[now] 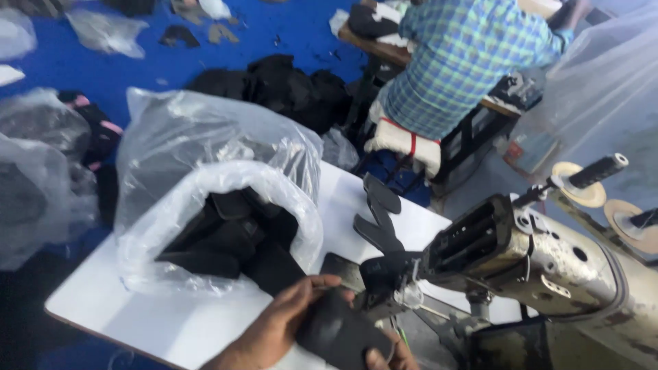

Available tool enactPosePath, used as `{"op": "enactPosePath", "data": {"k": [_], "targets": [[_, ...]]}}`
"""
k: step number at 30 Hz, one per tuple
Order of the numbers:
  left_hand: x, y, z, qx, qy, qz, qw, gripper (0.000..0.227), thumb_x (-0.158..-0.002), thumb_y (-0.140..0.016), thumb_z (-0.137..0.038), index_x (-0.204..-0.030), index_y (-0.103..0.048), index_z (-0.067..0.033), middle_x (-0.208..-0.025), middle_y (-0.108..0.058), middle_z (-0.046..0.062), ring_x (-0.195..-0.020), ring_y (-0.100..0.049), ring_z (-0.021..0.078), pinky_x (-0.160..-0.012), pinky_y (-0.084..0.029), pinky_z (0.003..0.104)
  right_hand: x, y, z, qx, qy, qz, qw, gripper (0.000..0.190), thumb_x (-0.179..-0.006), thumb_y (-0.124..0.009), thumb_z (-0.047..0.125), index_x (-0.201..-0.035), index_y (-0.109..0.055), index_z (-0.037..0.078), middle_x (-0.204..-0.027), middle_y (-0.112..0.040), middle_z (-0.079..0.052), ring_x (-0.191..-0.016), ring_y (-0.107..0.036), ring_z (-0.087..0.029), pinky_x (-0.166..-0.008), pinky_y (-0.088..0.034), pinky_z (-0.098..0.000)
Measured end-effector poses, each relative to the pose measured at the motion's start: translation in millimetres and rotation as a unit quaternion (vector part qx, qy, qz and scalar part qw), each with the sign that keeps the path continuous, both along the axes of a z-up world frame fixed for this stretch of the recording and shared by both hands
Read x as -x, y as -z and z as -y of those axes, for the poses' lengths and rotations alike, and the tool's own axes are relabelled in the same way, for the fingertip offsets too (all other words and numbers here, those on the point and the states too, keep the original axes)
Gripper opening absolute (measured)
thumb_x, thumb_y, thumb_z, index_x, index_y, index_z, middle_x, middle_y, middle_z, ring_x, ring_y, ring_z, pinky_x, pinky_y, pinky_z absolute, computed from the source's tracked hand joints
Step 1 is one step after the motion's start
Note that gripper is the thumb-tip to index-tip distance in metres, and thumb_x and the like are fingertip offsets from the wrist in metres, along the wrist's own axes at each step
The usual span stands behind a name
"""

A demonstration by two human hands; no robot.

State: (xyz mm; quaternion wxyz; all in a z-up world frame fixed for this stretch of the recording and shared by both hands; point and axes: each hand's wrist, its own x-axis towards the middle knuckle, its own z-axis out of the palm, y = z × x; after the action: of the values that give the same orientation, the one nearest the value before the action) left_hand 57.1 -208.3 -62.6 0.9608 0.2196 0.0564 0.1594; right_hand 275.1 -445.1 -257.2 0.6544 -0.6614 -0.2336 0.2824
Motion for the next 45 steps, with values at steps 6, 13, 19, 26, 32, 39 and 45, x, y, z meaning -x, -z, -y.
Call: {"op": "enactPosePath", "data": {"k": [6,13,19,26,32,39,45], "targets": [[-13.8,-4.3,-1.5,-0.239,0.008,-0.073,0.968,0.05,-0.084,-0.082,-0.017,-0.128,-0.064,-0.0012,-0.114,-0.071,0.007,-0.105,-0.066,0.0138,-0.097,-0.052,0.034,23.3,-103.1,-16.9,0.01,0.038,-0.01,0.999,0.054,-0.082,-0.078,0.012,-0.129,-0.06,-0.009,-0.108,-0.077,-0.027,-0.097,-0.074,-0.032,-0.089,-0.056,-0.0464],[-23.8,-0.7,-9.1,-0.18,0.03,-0.04,0.982,0.039,-0.087,-0.08,-0.011,-0.121,-0.067,0.0043,-0.107,-0.074,0.008,-0.102,-0.068,0.0147,-0.094,-0.054,0.029,13.6,-125.2,3.3,-0.147,-0.101,-0.206,0.962,0.061,-0.097,-0.06,0.035,-0.13,-0.053,-0.015,-0.125,-0.066,-0.031,-0.105,-0.073,-0.037,-0.087,-0.059,-0.0535],[-36.3,4.5,-6.0,-0.237,0.094,-0.05,0.966,0.041,-0.089,-0.08,-0.014,-0.124,-0.067,0.0043,-0.108,-0.074,0.007,-0.101,-0.068,0.0136,-0.092,-0.054,0.029,6.9,-151.8,11.1,0.013,-0.144,-0.142,0.979,0.053,-0.095,-0.059,0.034,-0.123,-0.065,-0.011,-0.105,-0.073,-0.021,-0.091,-0.073,-0.026,-0.08,-0.059,-0.04],[-66.1,-3.1,-2.3,-0.353,0.099,-0.163,0.916,0.045,-0.084,-0.081,-0.024,-0.121,-0.07,0.0001,-0.102,-0.077,0.004,-0.093,-0.072,0.0099,-0.085,-0.059,0.026,5.0,-172.5,-4.3,0.189,-0.118,0.01,0.975,0.024,-0.093,-0.072,0.017,-0.09,-0.077,-0.007,-0.069,-0.067,-0.005,-0.067,-0.06,-0.011,-0.061,-0.048,-0.0286],[-98.0,-0.8,-16.3,-0.338,0.086,-0.166,0.922,0.038,-0.086,-0.079,-0.026,-0.11,-0.074,0.0032,-0.094,-0.078,0.006,-0.084,-0.072,0.0095,-0.076,-0.059,0.025,-4.3,-180.9,-23.2,0.189,-0.058,0.034,0.98,0.021,-0.089,-0.074,0.015,-0.088,-0.077,-0.006,-0.067,-0.065,-0.002,-0.064,-0.055,-0.008,-0.057,-0.044,-0.0267],[-126.6,-11.5,-40.9,-0.365,0.092,-0.168,0.911,0.038,-0.082,-0.08,-0.029,-0.105,-0.076,0.0016,-0.085,-0.075,0.003,-0.076,-0.067,0.0073,-0.07,-0.056,0.024,-8.2,-185.4,-47.7,0.128,-0.045,-0.052,0.989,0.024,-0.094,-0.069,0.015,-0.088,-0.075,-0.008,-0.066,-0.067,-0.004,-0.057,-0.058,-0.009,-0.051,-0.048,-0.0274],[-127.6,-15.1,-43.7,-0.417,0.12,-0.246,0.867,0.035,-0.077,-0.081,-0.029,-0.097,-0.078,-0.0006,-0.07,-0.071,0.004,-0.062,-0.064,0.0102,-0.06,-0.053,0.027,-3.9,-169.5,-42.2,0.066,-0.065,-0.151,0.984,0.028,-0.095,-0.067,0.018,-0.096,-0.074,-0.009,-0.069,-0.07,-0.009,-0.055,-0.063,-0.012,-0.048,-0.053,-0.028]]}}
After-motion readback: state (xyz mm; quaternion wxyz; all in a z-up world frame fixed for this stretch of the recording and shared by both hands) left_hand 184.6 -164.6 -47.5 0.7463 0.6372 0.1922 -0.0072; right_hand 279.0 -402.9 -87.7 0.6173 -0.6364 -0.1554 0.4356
